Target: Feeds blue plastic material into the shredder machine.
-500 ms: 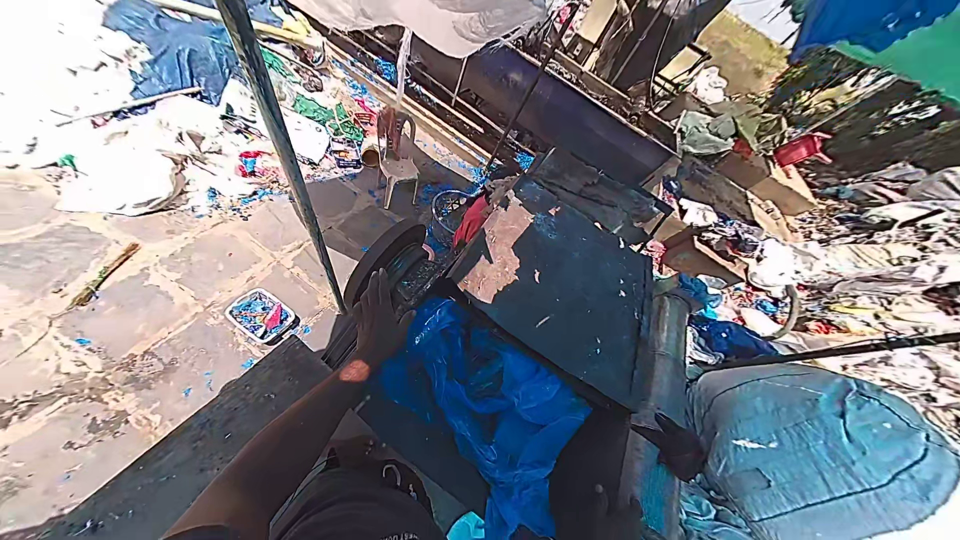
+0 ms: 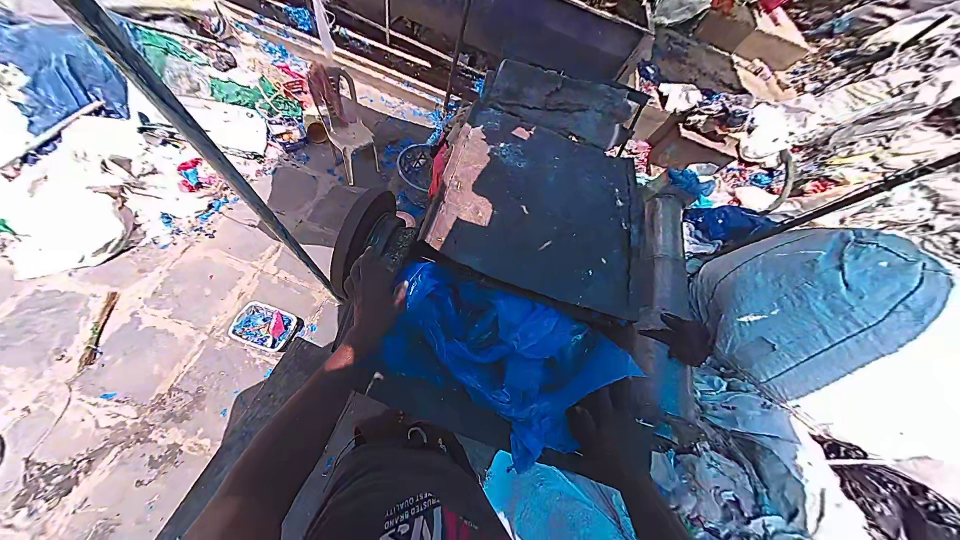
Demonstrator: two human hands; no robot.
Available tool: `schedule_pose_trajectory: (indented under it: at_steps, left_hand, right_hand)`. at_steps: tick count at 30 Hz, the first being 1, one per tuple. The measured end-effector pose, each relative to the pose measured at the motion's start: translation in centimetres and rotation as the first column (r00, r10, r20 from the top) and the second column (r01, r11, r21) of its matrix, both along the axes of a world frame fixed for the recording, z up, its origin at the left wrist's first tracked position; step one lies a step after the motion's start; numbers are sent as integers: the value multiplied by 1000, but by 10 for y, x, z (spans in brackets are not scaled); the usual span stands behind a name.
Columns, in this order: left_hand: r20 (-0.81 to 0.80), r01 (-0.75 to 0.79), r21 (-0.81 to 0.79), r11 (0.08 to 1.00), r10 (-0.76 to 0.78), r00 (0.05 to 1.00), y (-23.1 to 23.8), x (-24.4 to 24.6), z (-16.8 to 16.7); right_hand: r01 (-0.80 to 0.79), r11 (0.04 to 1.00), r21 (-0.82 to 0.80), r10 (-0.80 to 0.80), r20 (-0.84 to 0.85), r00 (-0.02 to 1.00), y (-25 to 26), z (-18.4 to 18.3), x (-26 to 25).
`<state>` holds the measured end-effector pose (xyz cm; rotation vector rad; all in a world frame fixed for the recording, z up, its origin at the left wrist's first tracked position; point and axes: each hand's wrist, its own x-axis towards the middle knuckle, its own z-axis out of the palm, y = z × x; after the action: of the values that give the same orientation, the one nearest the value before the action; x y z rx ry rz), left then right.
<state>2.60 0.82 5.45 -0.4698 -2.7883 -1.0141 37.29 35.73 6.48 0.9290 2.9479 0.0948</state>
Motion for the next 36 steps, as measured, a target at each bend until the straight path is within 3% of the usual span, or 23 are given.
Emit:
schedule_pose_trajectory:
  at_steps: [3, 5, 7, 9, 13, 17, 21, 24, 30, 36]
  left_hand:
    - [174, 164, 130, 978, -185, 967, 29, 11, 56]
    - [154, 221, 167, 961, -247, 957, 62, 8, 67]
    - [90, 327, 81, 941, -334, 938, 94, 14, 70]
    - [136, 491, -46, 870, -482, 866, 125, 27, 73]
    - [143, 723, -217, 656, -712, 688, 179, 64, 36]
    - [382, 810, -330, 486, -715, 585, 207, 91, 7]
    - [406, 823, -455, 341, -743, 532, 212, 103, -35]
    - [350, 795, -512, 325, -767, 538, 213, 102, -45]
    - [298, 784, -521, 337, -789, 538, 213, 105, -48]
    - [205, 757, -530, 382, -808, 552, 203, 104, -61]
  right_hand:
    - [-48, 999, 10, 49, -48, 998, 9, -10, 7]
    - [-8, 1000, 7, 8, -34, 999, 5, -2, 2]
    - [60, 998, -5, -60, -9, 998, 2, 5, -1]
    - [118, 993, -14, -118, -23, 993, 1, 7, -4]
    - [225, 973, -56, -228, -66, 971, 9, 3, -2]
    - [369, 919, -140, -362, 75, 929, 9, 22, -16]
    - [458, 857, -235, -439, 133, 889, 18, 32, -17]
    - [529, 796, -294, -507, 154, 848, 26, 33, -21]
    - [501, 780, -375, -518, 60, 853, 31, 30, -11]
    - [464, 762, -453, -568, -123, 814, 27, 35, 1]
